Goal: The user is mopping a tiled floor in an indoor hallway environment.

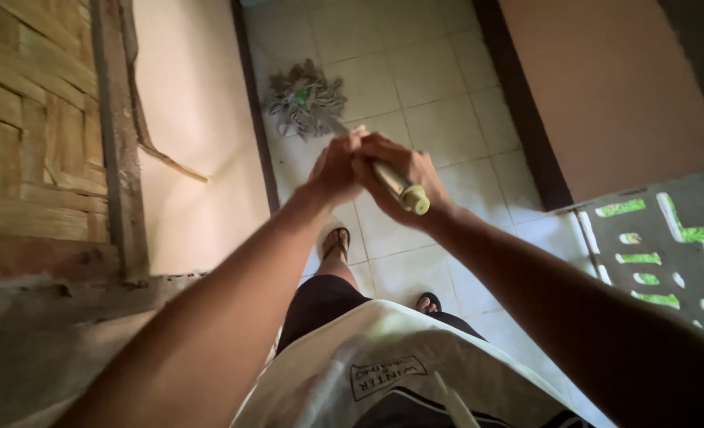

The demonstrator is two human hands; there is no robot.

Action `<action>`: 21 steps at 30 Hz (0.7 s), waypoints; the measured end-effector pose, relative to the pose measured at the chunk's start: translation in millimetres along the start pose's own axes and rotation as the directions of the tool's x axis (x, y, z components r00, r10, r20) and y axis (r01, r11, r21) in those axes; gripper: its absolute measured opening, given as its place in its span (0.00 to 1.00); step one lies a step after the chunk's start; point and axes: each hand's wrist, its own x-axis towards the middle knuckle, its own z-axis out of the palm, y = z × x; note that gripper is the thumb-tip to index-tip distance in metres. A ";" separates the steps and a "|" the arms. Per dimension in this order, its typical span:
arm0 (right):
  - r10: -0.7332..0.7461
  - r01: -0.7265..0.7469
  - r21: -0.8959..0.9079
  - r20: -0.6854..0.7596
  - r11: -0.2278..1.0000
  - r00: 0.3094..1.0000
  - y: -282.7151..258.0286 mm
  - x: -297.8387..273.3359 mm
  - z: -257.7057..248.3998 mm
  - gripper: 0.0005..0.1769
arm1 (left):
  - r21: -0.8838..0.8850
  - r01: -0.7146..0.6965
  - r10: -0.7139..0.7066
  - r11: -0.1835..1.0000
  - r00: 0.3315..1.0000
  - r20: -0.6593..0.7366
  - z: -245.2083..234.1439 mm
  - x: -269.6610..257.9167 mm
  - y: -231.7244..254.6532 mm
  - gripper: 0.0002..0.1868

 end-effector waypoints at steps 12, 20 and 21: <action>0.071 -0.081 -0.173 -0.066 0.982 0.995 27.2 129.1 11.1 0.10 | -0.084 0.047 -0.045 0.995 0.999 0.029 -73.5 92.2 -57.9 0.16; 0.071 -0.073 -0.048 -0.051 0.996 0.996 13.4 80.3 4.5 0.10 | -0.272 0.026 -0.012 0.962 0.999 0.052 -42.5 54.9 -46.3 0.12; 0.005 -0.005 -0.010 -0.036 1.000 0.999 13.4 69.2 2.5 0.10 | -0.292 0.105 -0.081 0.950 0.992 0.092 -33.3 48.6 -46.5 0.10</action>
